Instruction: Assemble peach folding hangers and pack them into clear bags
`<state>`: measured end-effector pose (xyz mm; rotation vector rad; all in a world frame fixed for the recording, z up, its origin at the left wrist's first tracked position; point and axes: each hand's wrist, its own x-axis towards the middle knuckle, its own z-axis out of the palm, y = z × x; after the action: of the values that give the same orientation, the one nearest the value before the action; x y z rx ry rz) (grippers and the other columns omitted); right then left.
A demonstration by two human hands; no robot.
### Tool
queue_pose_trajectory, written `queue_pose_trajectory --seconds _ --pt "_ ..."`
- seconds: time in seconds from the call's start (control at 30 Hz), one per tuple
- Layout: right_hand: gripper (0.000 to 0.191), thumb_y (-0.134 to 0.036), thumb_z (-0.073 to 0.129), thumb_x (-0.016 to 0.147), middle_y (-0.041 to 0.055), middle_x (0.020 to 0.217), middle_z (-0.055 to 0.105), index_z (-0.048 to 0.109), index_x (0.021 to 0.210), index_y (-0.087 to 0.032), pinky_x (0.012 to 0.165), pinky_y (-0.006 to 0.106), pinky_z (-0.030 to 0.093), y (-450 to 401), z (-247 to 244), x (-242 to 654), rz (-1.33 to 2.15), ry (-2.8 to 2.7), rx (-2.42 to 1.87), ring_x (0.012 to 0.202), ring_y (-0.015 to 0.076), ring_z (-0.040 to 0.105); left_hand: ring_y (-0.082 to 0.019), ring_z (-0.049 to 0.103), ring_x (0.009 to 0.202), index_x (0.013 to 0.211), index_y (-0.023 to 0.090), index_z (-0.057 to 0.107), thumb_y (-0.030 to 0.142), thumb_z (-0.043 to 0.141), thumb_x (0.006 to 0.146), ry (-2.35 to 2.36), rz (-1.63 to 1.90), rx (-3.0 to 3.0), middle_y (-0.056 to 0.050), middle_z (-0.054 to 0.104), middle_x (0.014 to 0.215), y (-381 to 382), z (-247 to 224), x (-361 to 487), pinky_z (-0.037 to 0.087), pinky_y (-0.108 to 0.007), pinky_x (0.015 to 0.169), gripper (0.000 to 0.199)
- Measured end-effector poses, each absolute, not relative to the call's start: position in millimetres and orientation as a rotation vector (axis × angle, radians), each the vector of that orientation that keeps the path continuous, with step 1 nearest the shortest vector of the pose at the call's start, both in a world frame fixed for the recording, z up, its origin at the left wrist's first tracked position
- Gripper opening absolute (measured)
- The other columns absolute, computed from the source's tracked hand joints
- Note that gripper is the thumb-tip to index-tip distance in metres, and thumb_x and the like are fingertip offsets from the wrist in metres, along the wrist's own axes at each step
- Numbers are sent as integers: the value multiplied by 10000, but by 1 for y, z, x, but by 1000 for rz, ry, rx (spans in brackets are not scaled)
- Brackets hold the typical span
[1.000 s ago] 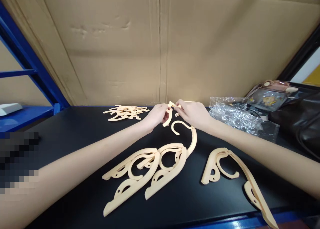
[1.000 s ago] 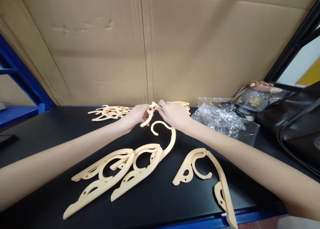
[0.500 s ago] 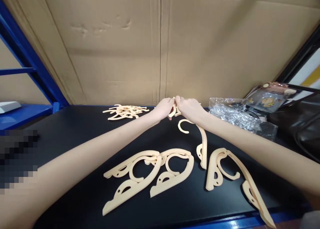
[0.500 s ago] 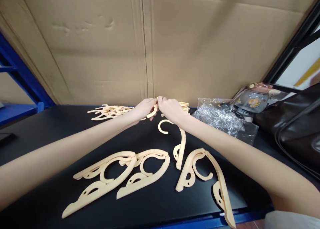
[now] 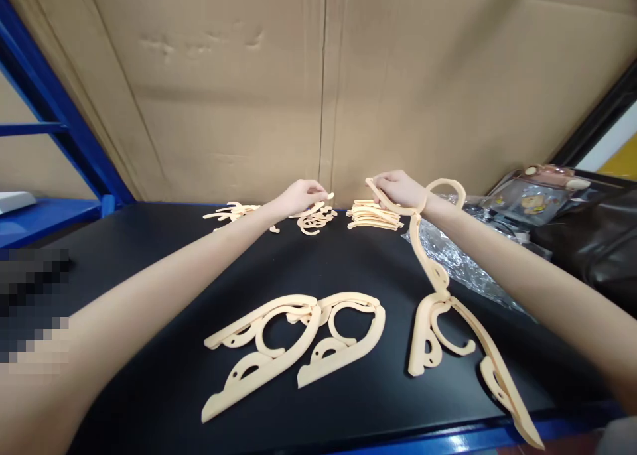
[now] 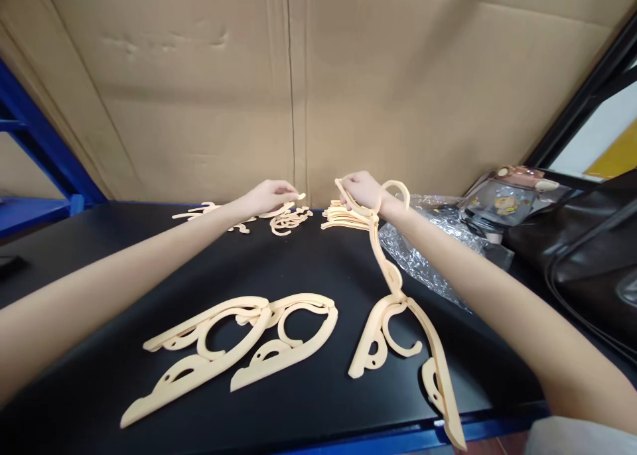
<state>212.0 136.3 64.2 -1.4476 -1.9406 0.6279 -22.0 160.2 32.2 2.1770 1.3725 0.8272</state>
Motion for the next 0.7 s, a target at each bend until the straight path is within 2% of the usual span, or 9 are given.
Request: queue_pose_trajectory --seconds 0.1,0.2,0.3,0.37,0.47,0.6,0.63,0.7 --pt "199 -142 381 914 -2 593 548 571 855 -141 409 212 365 126 64 208 804 -1786 -1370 403 82 478 -227 630 827 857 118 649 331 624 811 1465 895 2170 -104 683 883 170 22 -19 470 -299 737 219" --pt "181 -119 360 912 -8 689 551 524 980 -157 412 200 374 115 66 204 919 -1632 -1270 445 72 514 -256 590 1062 957 110 672 403 476 909 1425 948 2198 -133 672 1101 158 22 -8 444 -326 899 356" --pt "156 -91 365 891 -11 670 531 489 955 -159 384 193 337 106 71 202 1095 -1411 -1099 469 85 538 -197 617 1053 1106 120 651 473 209 998 1307 892 2212 -98 671 1161 133 32 6 468 -284 889 576" --pt "152 -83 365 885 -9 648 527 482 943 -161 365 194 311 101 73 201 1149 -1304 -1011 471 97 546 -172 637 1022 1121 135 649 477 152 1008 1290 832 2229 -77 682 1148 120 39 11 485 -255 852 614" --pt "140 -91 373 893 -6 649 529 482 947 -160 349 186 288 98 74 201 1146 -1259 -971 470 96 541 -204 644 1002 1059 137 663 447 267 1002 1458 769 2262 -90 695 1088 116 41 11 482 -286 851 506" --pt "119 -89 389 896 -8 643 521 481 920 -160 352 174 310 95 71 202 1200 -1182 -947 478 86 524 -317 613 1042 943 118 672 394 692 813 1777 600 2280 -132 685 1001 133 32 2 458 -405 898 306" --pt "123 -88 385 899 -7 642 523 482 918 -161 353 173 317 94 71 203 1205 -1172 -951 479 86 521 -305 616 1030 935 120 670 365 732 788 1817 539 2273 -120 681 990 139 29 1 466 -414 894 293" --pt "130 -90 374 906 -3 646 531 483 919 -160 352 172 323 92 70 204 1200 -1178 -948 485 90 526 -246 627 993 962 129 657 327 713 828 1856 452 2250 -85 667 1001 148 24 -1 493 -408 879 246"
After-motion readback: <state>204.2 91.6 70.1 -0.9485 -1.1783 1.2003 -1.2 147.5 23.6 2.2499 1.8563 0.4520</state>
